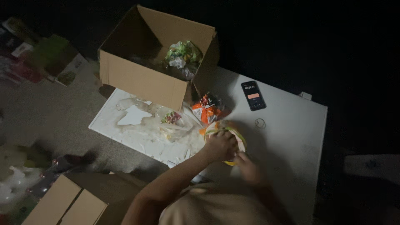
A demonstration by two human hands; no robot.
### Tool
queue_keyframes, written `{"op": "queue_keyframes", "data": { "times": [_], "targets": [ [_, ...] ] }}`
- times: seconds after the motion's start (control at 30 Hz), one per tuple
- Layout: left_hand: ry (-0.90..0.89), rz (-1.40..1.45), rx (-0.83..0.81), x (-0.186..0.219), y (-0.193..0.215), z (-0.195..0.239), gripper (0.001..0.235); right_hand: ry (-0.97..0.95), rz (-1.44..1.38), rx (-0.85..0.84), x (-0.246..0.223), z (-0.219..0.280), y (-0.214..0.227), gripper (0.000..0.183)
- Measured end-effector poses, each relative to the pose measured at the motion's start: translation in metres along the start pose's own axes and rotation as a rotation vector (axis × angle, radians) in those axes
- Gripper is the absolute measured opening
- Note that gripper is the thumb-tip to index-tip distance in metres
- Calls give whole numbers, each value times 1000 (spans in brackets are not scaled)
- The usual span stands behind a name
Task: The person opens a small clear plastic bag containing colorful candies and transfers them into a small clear plastic container.
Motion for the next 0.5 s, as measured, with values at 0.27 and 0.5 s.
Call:
{"op": "queue_keyframes", "data": {
  "times": [0.27, 0.5],
  "targets": [
    [75, 66, -574, 17, -50, -19, 48, 1011, 607, 436, -72, 59, 30, 35],
    [-333, 166, -287, 8, -38, -23, 26, 933, 640, 487, -57, 14, 37, 35]
  ]
}}
Point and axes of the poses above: each hand's wrist, its own z-axis away from the middle knuckle, its own y-axis out of the back of the hand, x = y × z, the point moved 9 cm from there along -z, towards the middle knuckle, and after that the axes turned 5 degrees about -y, right-handed, at the moved point
